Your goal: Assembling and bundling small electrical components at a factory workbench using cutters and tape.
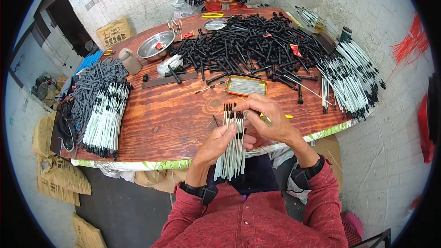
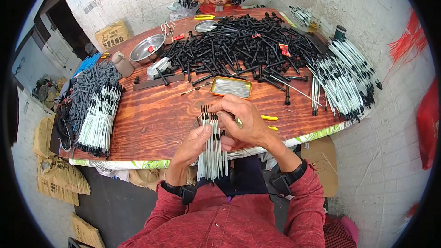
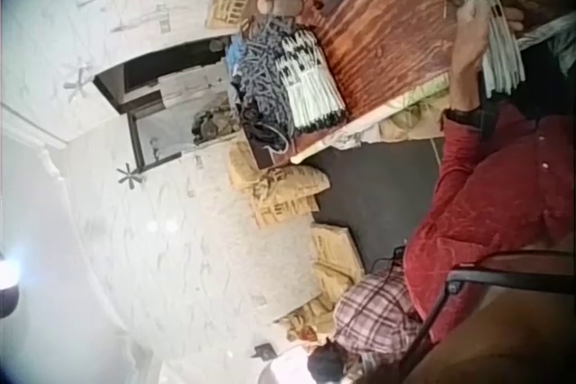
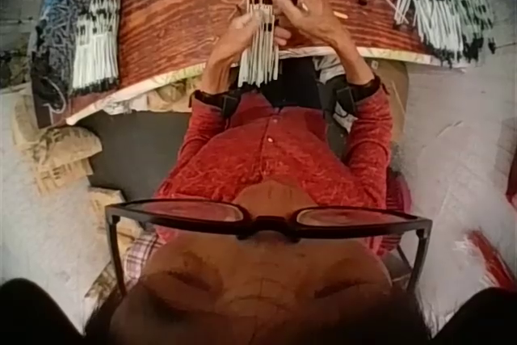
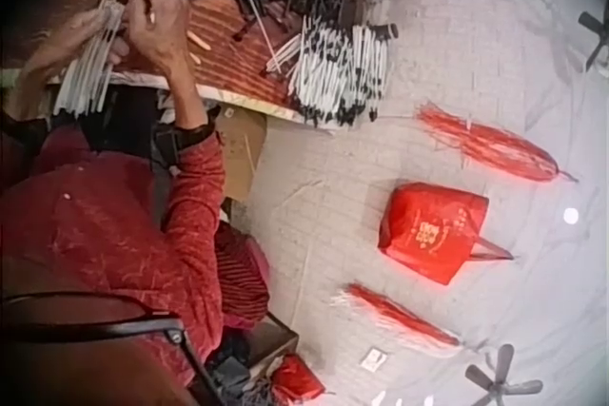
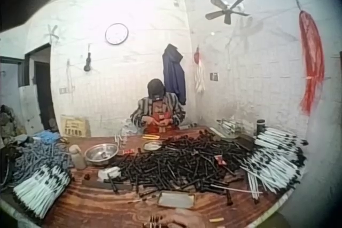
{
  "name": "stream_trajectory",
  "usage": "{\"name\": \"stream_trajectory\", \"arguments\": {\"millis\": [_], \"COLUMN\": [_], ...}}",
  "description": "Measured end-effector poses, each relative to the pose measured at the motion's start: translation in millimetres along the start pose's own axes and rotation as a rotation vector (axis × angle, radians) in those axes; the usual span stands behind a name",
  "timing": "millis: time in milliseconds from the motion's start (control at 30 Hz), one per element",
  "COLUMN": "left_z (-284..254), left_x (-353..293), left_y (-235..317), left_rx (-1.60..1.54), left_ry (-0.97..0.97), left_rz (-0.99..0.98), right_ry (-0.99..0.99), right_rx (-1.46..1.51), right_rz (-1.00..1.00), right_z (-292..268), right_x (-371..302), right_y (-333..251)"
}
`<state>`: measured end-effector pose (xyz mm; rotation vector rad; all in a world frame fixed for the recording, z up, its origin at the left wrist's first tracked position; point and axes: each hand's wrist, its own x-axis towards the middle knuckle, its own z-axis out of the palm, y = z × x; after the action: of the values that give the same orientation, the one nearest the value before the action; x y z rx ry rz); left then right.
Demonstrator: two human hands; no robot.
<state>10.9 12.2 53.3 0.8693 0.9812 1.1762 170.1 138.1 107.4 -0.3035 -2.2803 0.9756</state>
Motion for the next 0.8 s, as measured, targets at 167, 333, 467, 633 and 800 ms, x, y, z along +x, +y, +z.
{"name": "stream_trajectory", "arguments": {"millis": [167, 333, 467, 633, 800], "left_z": [0.4, 1.6, 1.2, 2.2, 1.6], "left_x": [-1.1, -2.9, -2.1, -1.3, -1.2], "left_y": [-0.4, 3.4, 6.2, 8.9, 8.7], "left_rx": [-0.012, 0.004, -0.017, 0.007, 0.017], "left_ry": [-0.004, -0.004, 0.004, 0.020, 0.031], "left_rz": [0.012, 0.016, -0.006, -0.005, 0.004], "right_ry": [0.002, 0.022, 0.080, 0.141, 0.163], "right_rx": [0.090, 0.185, 0.025, -0.159, -0.157], "right_rz": [-0.015, 0.052, -0.054, -0.115, -0.104], "right_z": [5.2, 10.4, 11.8, 14.5, 17.1], "right_x": [-0.1, 0.7, 2.9, 2.6, 3.2], "right_y": [7.8, 8.5, 5.3, 2.0, 1.0]}}
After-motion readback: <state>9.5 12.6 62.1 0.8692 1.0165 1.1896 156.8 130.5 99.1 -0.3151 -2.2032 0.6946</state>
